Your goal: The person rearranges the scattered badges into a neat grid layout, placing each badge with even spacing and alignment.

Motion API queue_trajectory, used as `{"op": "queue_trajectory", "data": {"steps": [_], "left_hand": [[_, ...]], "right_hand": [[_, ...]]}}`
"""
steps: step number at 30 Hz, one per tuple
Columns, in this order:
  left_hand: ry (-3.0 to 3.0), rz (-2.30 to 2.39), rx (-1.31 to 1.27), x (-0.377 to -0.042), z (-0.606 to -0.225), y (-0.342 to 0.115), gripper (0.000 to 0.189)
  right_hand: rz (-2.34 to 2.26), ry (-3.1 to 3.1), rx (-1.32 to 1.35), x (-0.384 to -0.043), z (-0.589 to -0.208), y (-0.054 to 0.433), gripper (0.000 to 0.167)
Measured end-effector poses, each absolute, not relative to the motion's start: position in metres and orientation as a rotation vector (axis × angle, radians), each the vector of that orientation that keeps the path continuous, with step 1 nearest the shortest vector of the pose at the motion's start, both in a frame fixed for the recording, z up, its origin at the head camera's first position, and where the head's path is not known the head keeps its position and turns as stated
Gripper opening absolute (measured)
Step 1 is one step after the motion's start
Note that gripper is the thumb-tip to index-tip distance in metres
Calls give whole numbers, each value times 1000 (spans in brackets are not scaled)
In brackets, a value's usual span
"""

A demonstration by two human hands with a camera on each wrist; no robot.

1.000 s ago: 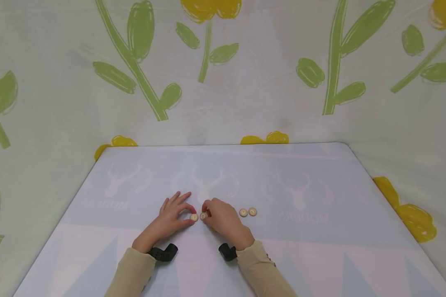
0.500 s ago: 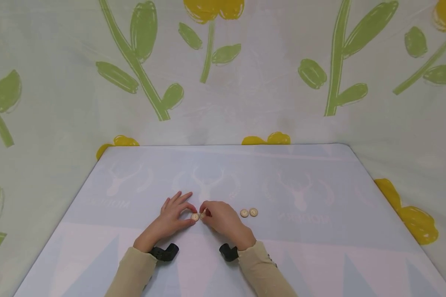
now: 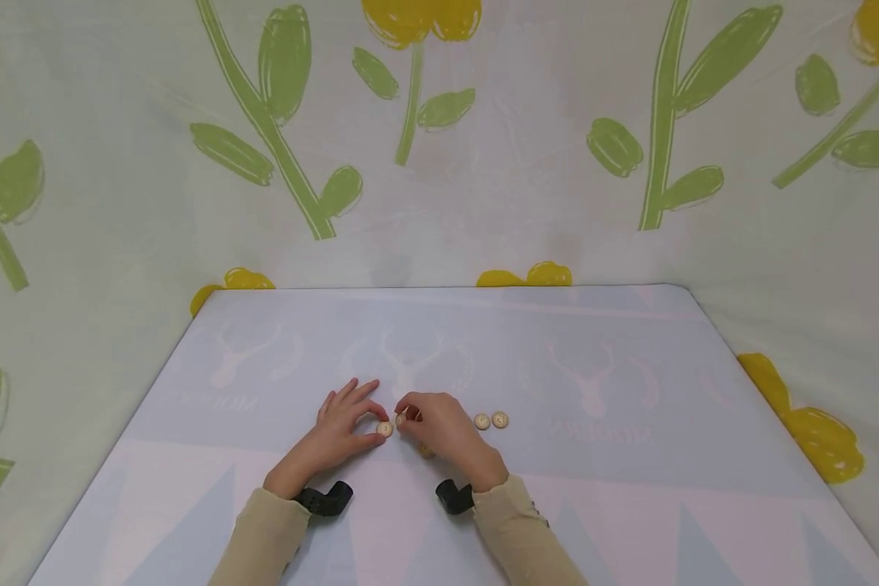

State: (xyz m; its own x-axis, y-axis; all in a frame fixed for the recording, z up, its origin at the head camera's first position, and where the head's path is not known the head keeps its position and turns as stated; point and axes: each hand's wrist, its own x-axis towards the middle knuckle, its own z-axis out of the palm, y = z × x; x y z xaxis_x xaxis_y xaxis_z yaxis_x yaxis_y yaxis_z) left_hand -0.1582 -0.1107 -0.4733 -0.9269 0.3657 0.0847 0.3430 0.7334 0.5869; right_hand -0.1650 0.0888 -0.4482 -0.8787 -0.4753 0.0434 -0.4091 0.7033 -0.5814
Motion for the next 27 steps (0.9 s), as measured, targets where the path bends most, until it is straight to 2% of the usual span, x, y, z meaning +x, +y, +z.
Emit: {"op": "queue_trajectory", "data": {"steps": [13,27], "left_hand": [[2883,976,616,-159,-475,-113,18],[2873,958,607,-158,-471,-112,17]], "right_hand": [[-986,2819,-781,-168,-451,92,17],[-1196,2721,-547,-175,-450,99,18]]}}
